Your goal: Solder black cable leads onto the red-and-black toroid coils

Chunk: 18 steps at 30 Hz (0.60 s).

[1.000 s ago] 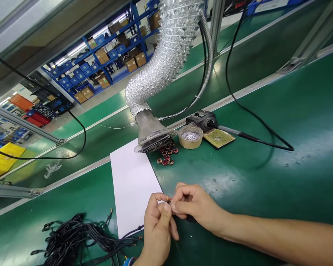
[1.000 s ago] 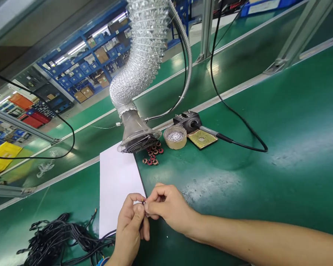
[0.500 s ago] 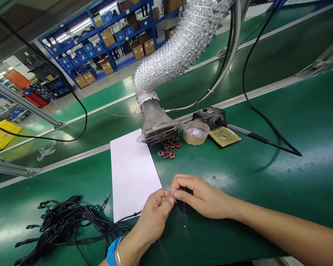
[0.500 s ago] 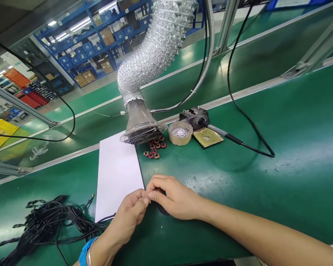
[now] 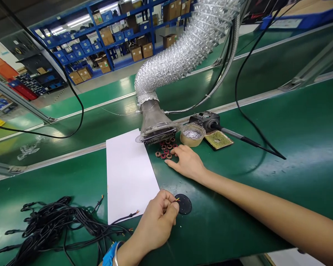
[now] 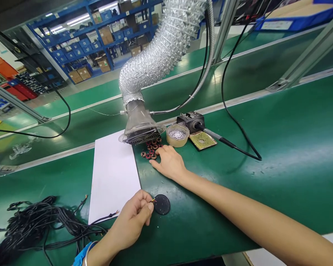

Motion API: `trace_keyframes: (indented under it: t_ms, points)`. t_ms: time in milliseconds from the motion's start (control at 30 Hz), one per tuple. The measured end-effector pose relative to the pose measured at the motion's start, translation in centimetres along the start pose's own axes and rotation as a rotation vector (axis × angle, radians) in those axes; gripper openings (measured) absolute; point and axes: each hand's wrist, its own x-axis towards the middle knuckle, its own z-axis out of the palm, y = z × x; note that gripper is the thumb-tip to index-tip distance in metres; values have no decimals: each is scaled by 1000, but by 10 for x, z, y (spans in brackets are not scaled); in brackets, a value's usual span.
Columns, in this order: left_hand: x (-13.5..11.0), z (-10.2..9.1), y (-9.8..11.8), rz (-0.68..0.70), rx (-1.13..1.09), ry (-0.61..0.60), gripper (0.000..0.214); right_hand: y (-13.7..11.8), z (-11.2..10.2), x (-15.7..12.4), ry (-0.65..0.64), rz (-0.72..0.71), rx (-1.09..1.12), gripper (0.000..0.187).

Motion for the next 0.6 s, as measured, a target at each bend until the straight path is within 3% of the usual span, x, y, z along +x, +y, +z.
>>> trace_keyframes:
  t_ms: [100, 167, 267, 400, 600]
  points:
    - [-1, 1, 1, -10, 95, 5, 11, -1, -8, -5, -40, -49, 7, 15]
    - [-1, 1, 1, 3, 196, 62, 15, -2, -21, -19, -134, -129, 49, 11]
    - [0, 1, -2, 34, 363, 181, 32, -5, -42, -48, -355, -291, 144, 13]
    - [4, 4, -6, 85, 485, 185, 54, -9, -53, -78, -527, -431, 218, 16]
    - [7, 11, -8, 132, 590, 173, 26, -9, -43, -82, -570, -525, 257, 18]
